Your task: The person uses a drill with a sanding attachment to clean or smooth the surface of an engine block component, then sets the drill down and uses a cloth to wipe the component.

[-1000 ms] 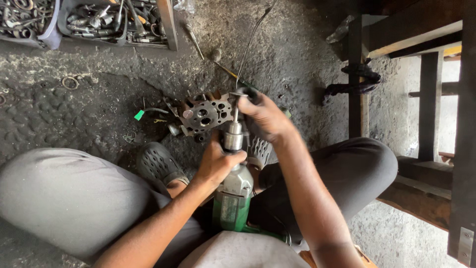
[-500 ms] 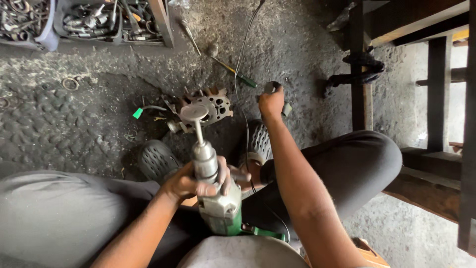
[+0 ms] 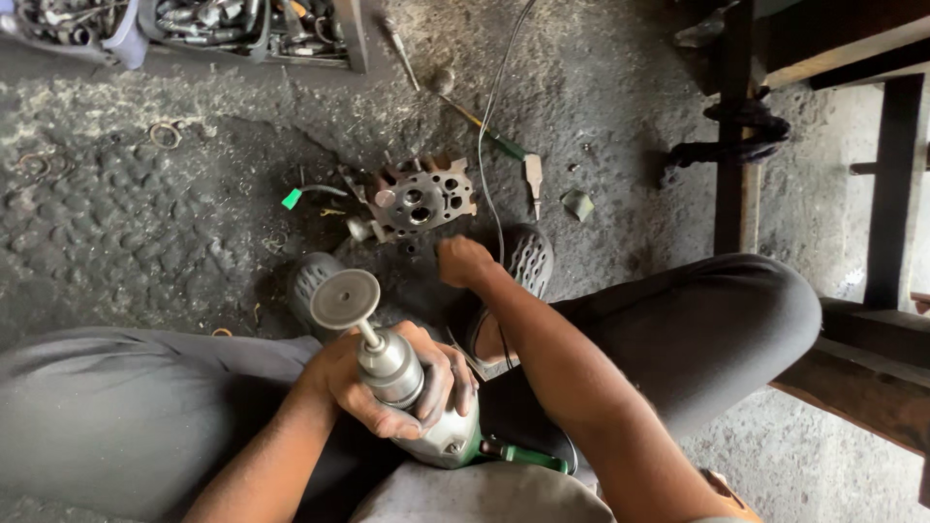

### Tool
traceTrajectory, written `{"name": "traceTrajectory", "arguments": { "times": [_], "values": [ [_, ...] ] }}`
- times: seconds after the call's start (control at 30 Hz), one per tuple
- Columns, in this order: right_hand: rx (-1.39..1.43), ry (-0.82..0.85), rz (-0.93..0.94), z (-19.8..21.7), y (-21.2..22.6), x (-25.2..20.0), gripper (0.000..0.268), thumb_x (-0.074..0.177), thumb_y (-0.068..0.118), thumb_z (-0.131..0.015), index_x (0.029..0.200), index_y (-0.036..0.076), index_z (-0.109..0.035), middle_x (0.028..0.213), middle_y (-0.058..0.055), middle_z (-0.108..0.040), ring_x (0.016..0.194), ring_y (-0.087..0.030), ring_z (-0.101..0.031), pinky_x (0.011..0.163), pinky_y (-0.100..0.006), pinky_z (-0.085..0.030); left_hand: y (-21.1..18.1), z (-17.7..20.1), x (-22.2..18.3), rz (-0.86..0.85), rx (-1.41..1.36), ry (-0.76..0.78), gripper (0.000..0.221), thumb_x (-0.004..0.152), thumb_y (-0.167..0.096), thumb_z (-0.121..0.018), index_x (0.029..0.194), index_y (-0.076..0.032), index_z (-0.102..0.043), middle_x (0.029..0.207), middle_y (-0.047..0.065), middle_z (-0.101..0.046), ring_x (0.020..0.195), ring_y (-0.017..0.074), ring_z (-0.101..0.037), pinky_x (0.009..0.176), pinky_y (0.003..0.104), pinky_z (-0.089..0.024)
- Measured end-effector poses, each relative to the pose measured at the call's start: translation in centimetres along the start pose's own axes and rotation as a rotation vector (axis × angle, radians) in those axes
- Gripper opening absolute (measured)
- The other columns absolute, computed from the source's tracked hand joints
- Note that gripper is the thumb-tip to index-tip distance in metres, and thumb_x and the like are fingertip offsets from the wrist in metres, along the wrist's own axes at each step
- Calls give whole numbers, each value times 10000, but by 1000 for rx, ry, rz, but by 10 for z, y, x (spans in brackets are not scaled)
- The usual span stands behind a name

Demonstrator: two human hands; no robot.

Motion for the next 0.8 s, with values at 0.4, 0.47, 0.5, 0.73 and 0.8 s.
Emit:
{"name": "traceTrajectory", "arguments": {
  "times": [0.4,0.47,0.5,0.73,0.8],
  "values": [
    [-349,-43,157,-72,39,33,363,954,227,-565,1244,34,-664,1549,-230,-433,1268,-350,-594,1038,-436,-486,1,15,-12,-33,29,-184,234,759,-218,-796,836,-57,-645,968,91,-729,1029,268,-709,1104,455,-538],
    [-277,-20,208,-73,43,34,336,958,213,-583,1227,30,-666,1470,-210,-467,1213,-328,-599,1001,-426,-490,16,26,-11,-23,-75,-290,234,747,-204,-784,851,-59,-632,940,92,-710,992,266,-693,1039,457,-542],
    [-252,0,238,-71,45,31,323,960,206,-592,1218,27,-668,1430,-200,-484,1186,-317,-602,983,-421,-492,24,34,-10,-20,-126,-340,236,741,-197,-778,858,-60,-626,927,92,-701,974,264,-685,1006,457,-543],
    [-104,-140,414,22,86,-11,233,972,157,-653,1155,13,-676,1150,-129,-602,995,-240,-622,856,-385,-505,61,64,-8,71,-333,-603,212,720,-154,-772,828,-56,-617,743,73,-631,898,273,-699,924,418,-544],
    [27,-260,418,84,97,-18,209,976,143,-671,1137,9,-678,1071,-109,-636,940,-218,-628,819,-375,-509,66,67,-8,156,-343,-664,196,707,-165,-751,804,-43,-632,728,73,-647,880,250,-704,874,391,-551]
  ]
}}
Point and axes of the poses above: each hand's wrist, its own x-axis towards the middle knuckle, its own z-axis out of the back of the hand, y = z × x, the point moved 10 cm from there along x, towards the middle knuckle
